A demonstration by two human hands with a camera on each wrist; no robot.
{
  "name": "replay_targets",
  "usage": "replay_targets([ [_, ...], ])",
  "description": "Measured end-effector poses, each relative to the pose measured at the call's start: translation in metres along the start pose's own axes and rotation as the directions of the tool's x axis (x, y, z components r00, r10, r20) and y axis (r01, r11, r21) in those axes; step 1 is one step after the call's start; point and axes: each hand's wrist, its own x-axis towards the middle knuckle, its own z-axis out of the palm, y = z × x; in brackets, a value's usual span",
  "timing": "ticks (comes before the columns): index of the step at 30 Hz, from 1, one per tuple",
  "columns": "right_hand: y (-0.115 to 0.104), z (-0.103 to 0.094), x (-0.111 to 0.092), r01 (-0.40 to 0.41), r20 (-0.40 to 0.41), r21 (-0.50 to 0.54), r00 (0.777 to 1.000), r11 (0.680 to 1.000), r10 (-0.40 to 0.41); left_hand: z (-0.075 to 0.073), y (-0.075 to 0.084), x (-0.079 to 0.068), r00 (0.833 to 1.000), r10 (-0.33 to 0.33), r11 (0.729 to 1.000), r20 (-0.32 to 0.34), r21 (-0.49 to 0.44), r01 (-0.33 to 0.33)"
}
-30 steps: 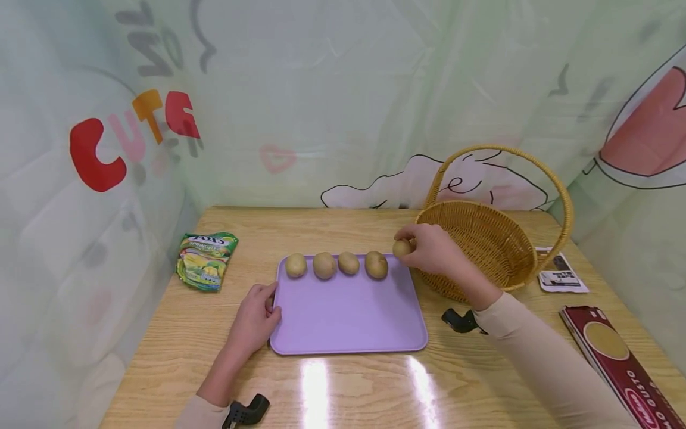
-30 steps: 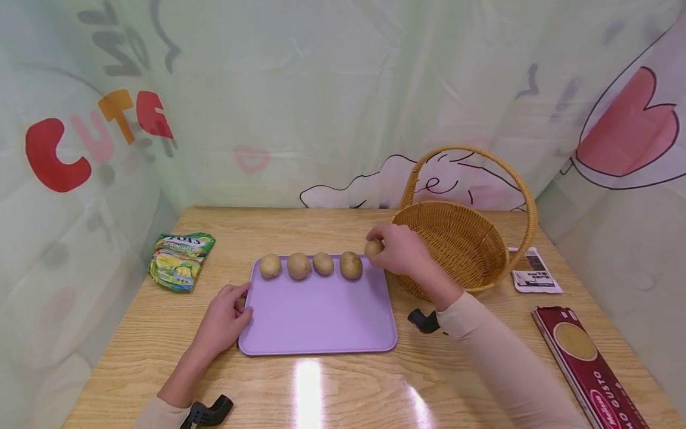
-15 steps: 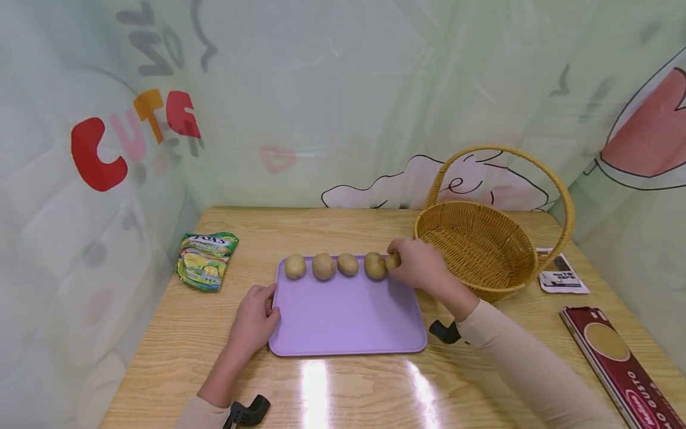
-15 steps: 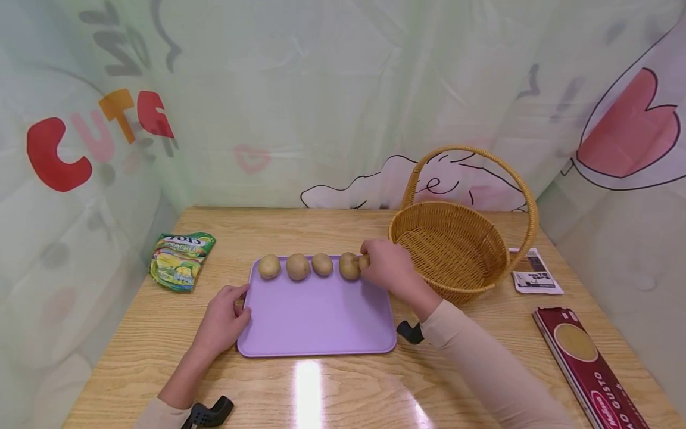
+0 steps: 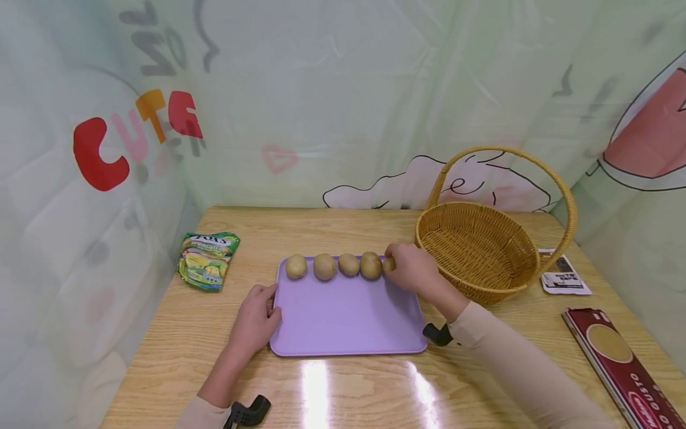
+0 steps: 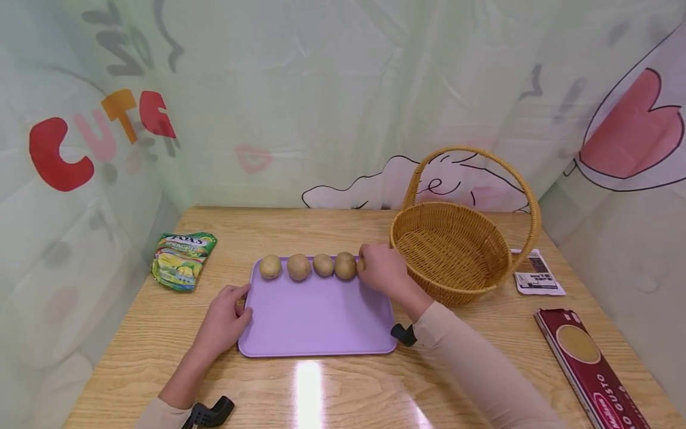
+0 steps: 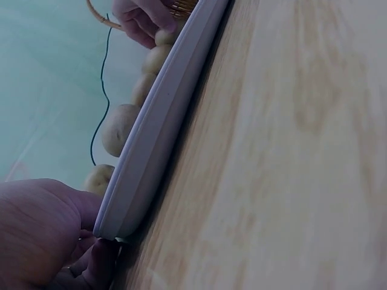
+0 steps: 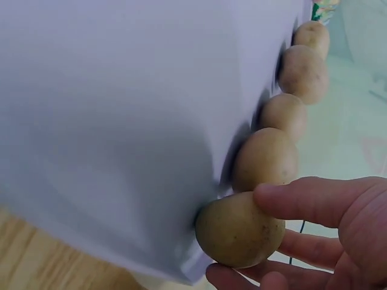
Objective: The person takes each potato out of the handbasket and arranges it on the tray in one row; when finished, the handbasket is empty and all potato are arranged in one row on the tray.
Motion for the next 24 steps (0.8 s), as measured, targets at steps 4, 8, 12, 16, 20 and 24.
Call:
replay_targets([
  [4,-0.002,0.002,0.003,0.006,-0.008,-0.032,1.0,0.999,-0.006,0.0,0.001,0.0,1.0,-0.003,1.0,0.003,0.001,0.003],
  [8,-0.003,0.002,0.004,-0.007,-0.002,-0.048,1.0,0.999,0.007,0.0,0.001,0.0,1.0,0.005,1.0,0.002,0.007,-0.005],
  [12,0.0,0.002,0.002,-0.005,0.007,-0.052,1.0,0.999,0.005,0.001,0.001,0.0,1.0,0.013,1.0,0.005,0.009,-0.013],
  [16,0.0,-0.001,-0.002,0.013,0.024,-0.033,1.0,0.999,-0.013,0.001,0.001,-0.001,1.0,0.003,1.0,0.011,0.015,-0.003],
  [20,-0.002,-0.011,-0.011,0.042,0.006,0.027,0.999,0.999,-0.042,-0.003,0.003,-0.001,1.0,-0.015,0.999,0.026,0.036,0.014],
  [24,-0.003,-0.025,-0.024,0.1,-0.057,0.077,0.994,0.992,-0.096,-0.01,0.006,-0.002,1.0,-0.005,0.994,0.024,0.107,0.003],
])
